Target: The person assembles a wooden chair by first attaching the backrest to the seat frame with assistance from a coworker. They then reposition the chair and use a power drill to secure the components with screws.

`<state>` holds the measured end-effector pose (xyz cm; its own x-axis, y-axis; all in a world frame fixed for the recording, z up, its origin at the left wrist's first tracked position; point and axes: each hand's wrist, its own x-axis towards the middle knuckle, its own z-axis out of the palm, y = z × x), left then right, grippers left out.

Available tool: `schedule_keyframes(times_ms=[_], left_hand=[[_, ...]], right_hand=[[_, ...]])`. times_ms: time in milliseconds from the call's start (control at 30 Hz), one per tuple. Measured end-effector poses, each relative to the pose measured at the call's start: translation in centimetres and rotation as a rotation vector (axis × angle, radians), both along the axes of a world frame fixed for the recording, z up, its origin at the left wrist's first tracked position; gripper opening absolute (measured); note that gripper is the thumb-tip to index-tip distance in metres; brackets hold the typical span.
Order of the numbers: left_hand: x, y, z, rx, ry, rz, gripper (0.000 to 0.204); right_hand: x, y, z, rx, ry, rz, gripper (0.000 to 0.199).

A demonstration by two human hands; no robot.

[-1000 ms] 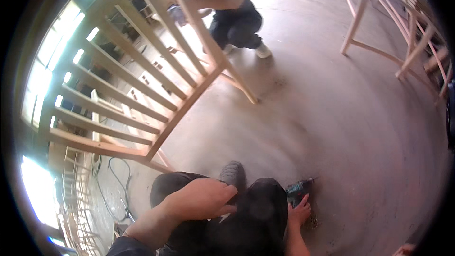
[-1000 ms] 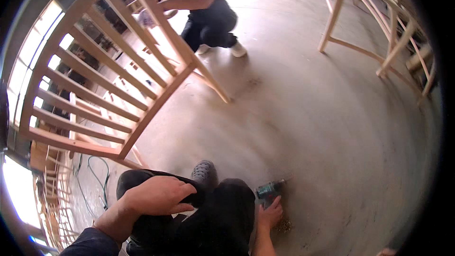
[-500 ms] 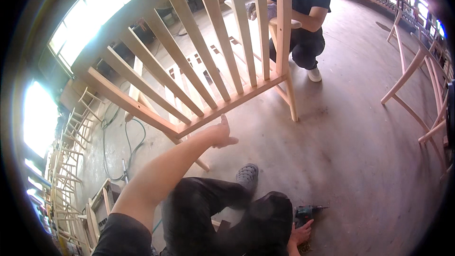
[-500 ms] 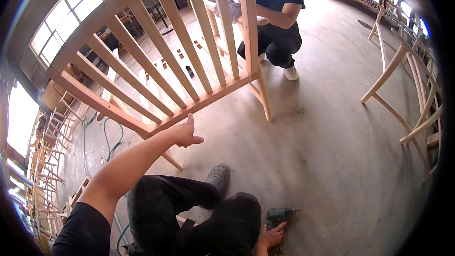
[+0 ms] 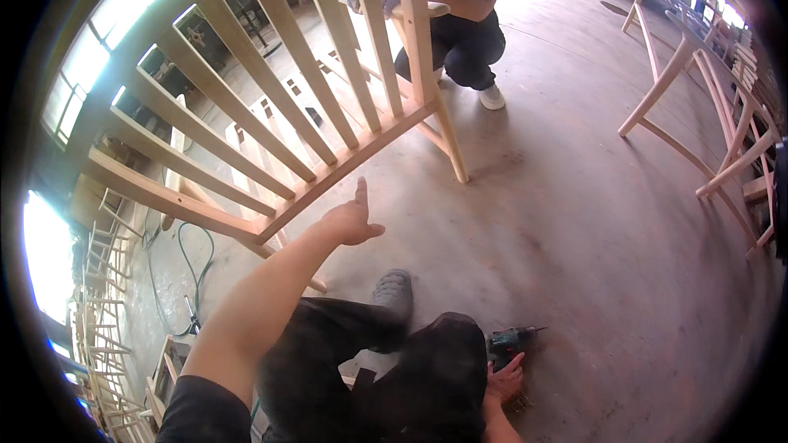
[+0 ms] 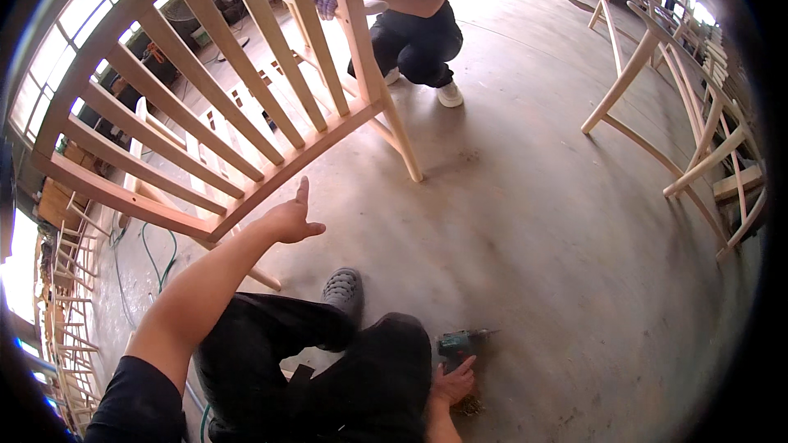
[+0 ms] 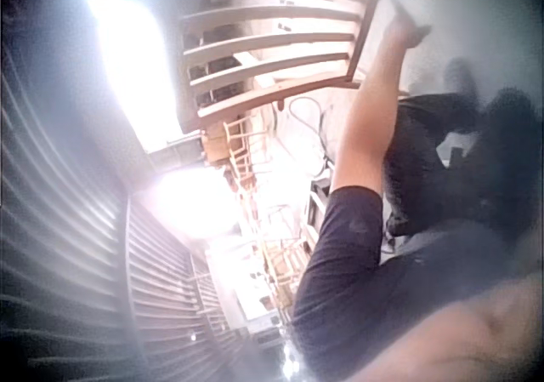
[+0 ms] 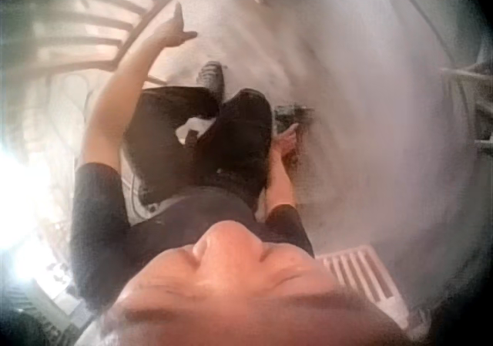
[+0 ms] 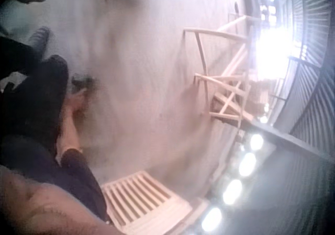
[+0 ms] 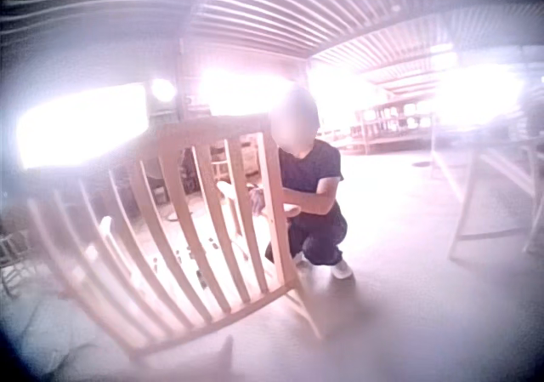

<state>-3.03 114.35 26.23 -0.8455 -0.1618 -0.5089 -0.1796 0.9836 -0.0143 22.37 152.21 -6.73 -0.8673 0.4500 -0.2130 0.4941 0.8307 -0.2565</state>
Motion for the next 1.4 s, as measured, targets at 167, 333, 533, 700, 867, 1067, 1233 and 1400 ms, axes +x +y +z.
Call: schedule_keyframes(times_ms=[167,333,533,700,867,1067,1233,1400], left_hand=[[-0.9,0.6,1.7,0.178,0.013,0.232,0.122],[-1.4,-1.7,-0.2,0.300,0.386,0.390,0.117],[-2.2,-0.5,2.3,0.558,0.472,0.671,0.093],[-1.8,-1.4,3.0,0.568,0.464,0.680,0.093],[-2.0,-1.6,2.5,0.631,0.492,0.721,0.094],[-2.4,-1.3,3.0,0.639,0.490,0.730,0.093],[-2.7,-1.5,3.0,0.625,0.515,0.724,0.097],[-2.8,-2.3,2.9,0.655,0.519,0.713,0.099]], right_hand=[[0.1,0.2,-1.0,0.025,0.052,0.016,0.104],[0.3,0.0,-1.7,0.029,0.018,0.015,0.102],[0.5,1.3,-3.5,0.085,0.098,0.045,0.103],[0.5,0.6,-3.2,0.067,0.072,0.035,0.103],[0.4,0.9,-3.4,0.052,0.016,0.030,0.103],[0.7,1.1,-3.3,0.044,0.044,0.036,0.103],[0.4,0.5,-2.8,0.047,0.048,0.027,0.104],[0.1,0.4,-2.5,0.041,0.043,0.009,0.103]])
